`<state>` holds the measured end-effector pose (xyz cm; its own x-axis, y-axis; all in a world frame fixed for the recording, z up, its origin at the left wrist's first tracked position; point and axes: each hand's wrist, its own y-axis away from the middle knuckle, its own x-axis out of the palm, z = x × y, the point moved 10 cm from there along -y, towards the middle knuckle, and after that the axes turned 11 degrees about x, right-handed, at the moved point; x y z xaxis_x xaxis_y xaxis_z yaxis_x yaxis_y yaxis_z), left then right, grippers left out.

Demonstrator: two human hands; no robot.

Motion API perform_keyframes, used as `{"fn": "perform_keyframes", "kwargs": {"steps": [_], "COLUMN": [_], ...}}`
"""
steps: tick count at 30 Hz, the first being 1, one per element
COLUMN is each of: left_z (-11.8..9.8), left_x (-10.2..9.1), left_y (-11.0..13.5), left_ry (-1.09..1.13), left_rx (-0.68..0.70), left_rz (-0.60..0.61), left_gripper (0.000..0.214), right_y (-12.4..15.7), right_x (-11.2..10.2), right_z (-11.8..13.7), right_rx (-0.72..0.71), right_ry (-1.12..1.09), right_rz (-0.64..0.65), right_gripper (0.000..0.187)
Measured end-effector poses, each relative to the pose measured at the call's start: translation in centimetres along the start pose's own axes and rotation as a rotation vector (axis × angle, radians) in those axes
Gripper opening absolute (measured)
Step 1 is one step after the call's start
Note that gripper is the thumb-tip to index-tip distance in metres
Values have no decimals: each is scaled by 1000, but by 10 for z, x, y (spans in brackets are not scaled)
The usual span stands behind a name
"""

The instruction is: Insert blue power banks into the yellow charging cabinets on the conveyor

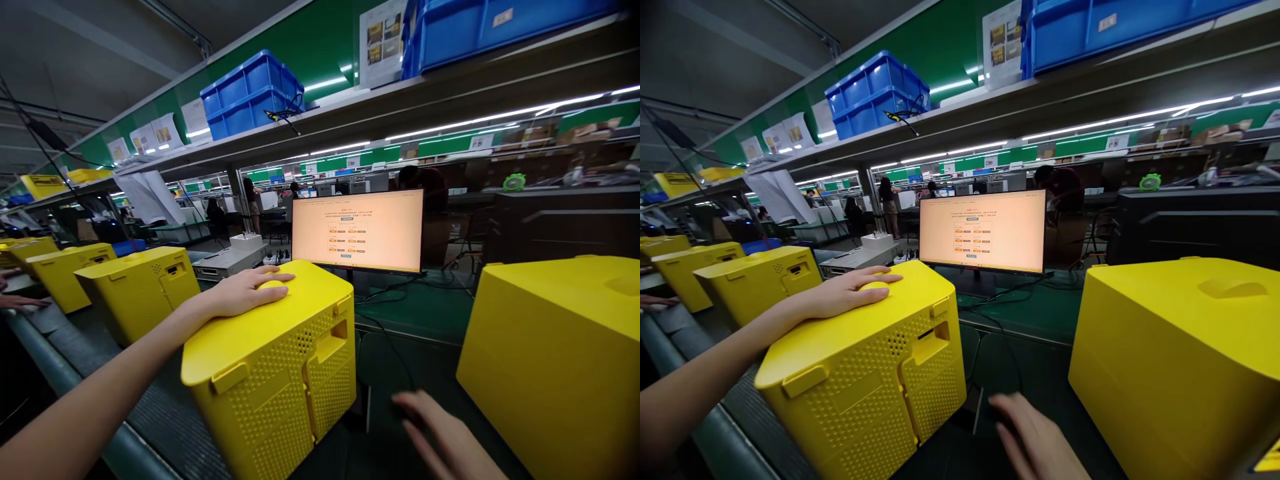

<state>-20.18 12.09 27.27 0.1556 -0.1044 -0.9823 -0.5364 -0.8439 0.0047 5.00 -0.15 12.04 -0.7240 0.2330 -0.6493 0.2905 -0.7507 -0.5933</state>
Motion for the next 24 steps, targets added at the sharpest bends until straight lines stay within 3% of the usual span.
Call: {"fn": "perform_keyframes", "kwargs": {"steps": [3,7,13,18,24], "left_z": [-3,-5,1,2,9], "left_x": [0,-2,-1,0,-6], "left_y": [-1,-1,-2,-3,-7], "left_ry": [-38,-53,-41,-52,-62], "left_rx": [8,9,-27,-16,-59], "left_rz": [2,-17,-22,-33,-80], "left_gripper": [57,57,55,56,60], "right_y": [-55,-90,-100,-106,-144], "right_x": [-3,5,10,16,40], "right_z": [37,65,56,70,60], "right_rx": [47,8,157,147,243], "right_ry": [-167,-74,24,179,388], "right_rz": [-132,-189,-144,-154,33], "right_gripper": [30,29,31,27,17]}}
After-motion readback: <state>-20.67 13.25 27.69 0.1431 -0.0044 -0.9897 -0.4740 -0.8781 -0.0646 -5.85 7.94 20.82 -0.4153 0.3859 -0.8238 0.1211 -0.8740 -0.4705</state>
